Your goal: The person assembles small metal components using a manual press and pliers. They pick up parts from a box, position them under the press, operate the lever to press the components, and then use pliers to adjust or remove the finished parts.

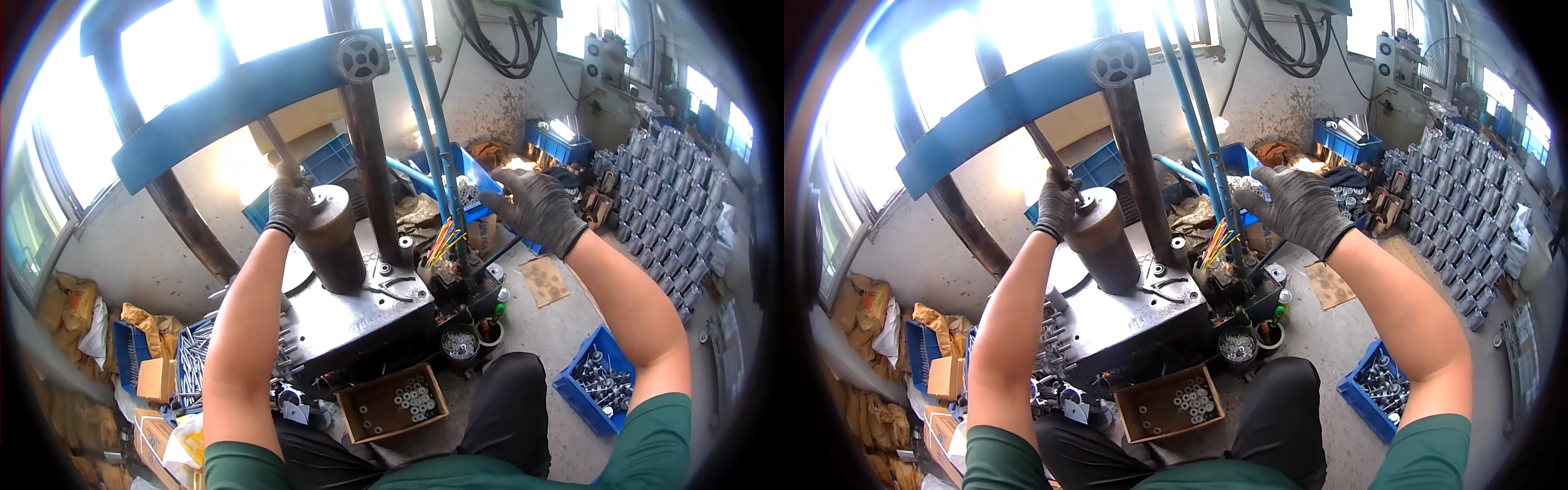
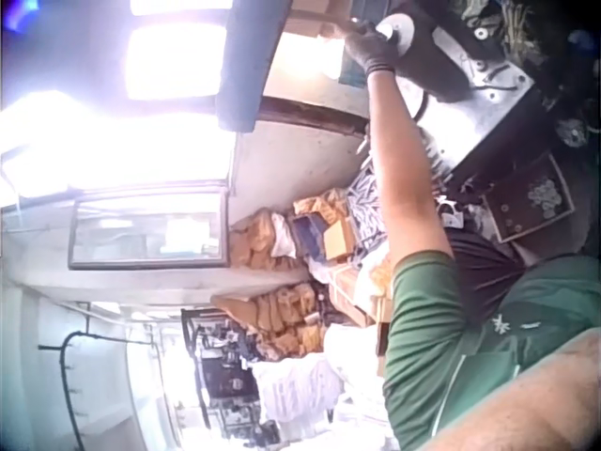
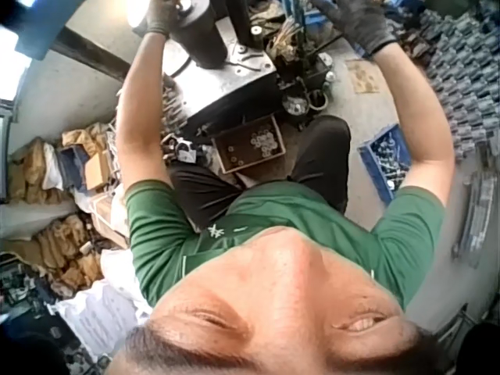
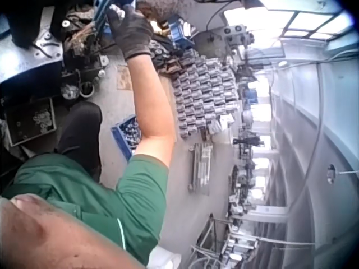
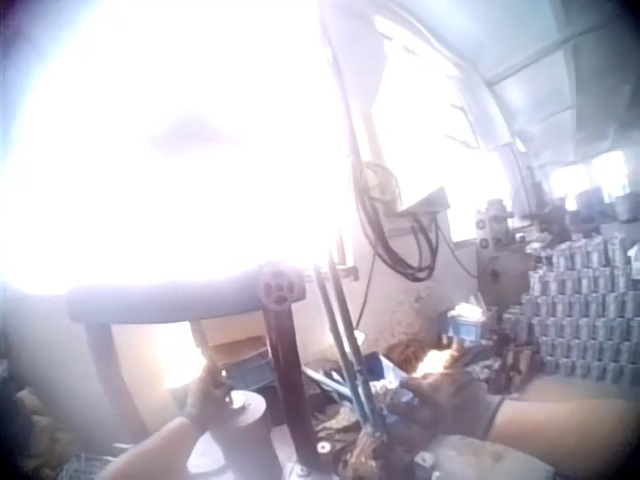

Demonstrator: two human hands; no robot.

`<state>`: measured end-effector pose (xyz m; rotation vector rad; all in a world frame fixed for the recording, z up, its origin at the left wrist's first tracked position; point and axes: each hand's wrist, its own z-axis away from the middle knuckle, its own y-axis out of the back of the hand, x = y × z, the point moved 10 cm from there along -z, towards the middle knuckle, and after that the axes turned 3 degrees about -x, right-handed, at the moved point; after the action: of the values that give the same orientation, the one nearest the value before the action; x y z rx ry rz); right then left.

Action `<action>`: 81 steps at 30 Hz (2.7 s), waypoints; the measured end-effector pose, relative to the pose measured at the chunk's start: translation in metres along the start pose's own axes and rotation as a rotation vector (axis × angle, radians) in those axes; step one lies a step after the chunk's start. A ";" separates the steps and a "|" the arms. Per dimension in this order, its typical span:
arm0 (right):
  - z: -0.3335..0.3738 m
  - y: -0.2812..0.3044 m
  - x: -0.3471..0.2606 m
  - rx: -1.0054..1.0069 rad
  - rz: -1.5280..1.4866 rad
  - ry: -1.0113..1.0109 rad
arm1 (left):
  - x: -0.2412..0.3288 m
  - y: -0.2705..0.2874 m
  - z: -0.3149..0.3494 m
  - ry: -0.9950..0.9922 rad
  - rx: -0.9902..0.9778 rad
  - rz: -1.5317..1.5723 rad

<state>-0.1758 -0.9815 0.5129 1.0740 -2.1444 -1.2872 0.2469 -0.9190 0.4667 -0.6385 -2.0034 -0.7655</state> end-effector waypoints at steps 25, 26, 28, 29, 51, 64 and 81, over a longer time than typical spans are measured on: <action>0.180 -0.056 -0.033 -0.701 0.045 0.075 | -0.044 0.011 -0.023 -0.086 0.099 -0.192; 0.192 -0.058 -0.030 -0.669 -0.016 0.061 | -0.039 0.009 -0.020 -0.081 0.095 -0.208; 0.219 -0.070 -0.024 -0.736 -0.045 0.057 | -0.028 0.009 -0.015 -0.077 0.098 -0.208; 0.230 -0.078 -0.024 -0.787 -0.055 0.050 | -0.027 0.010 -0.012 -0.072 0.100 -0.213; 0.204 -0.049 -0.033 -0.545 -0.133 -0.028 | -0.006 0.015 0.002 -0.089 0.119 -0.379; 0.184 -0.041 -0.039 -0.466 -0.140 -0.026 | -0.004 0.010 0.004 -0.101 0.072 -0.418; 0.087 -0.011 -0.011 -0.137 -0.059 0.017 | -0.046 0.019 -0.015 -0.081 0.028 0.261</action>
<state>-0.2238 -0.9274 0.4613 1.0948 -1.9940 -1.4247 0.2901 -0.9237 0.4389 -0.9057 -1.9495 -0.5609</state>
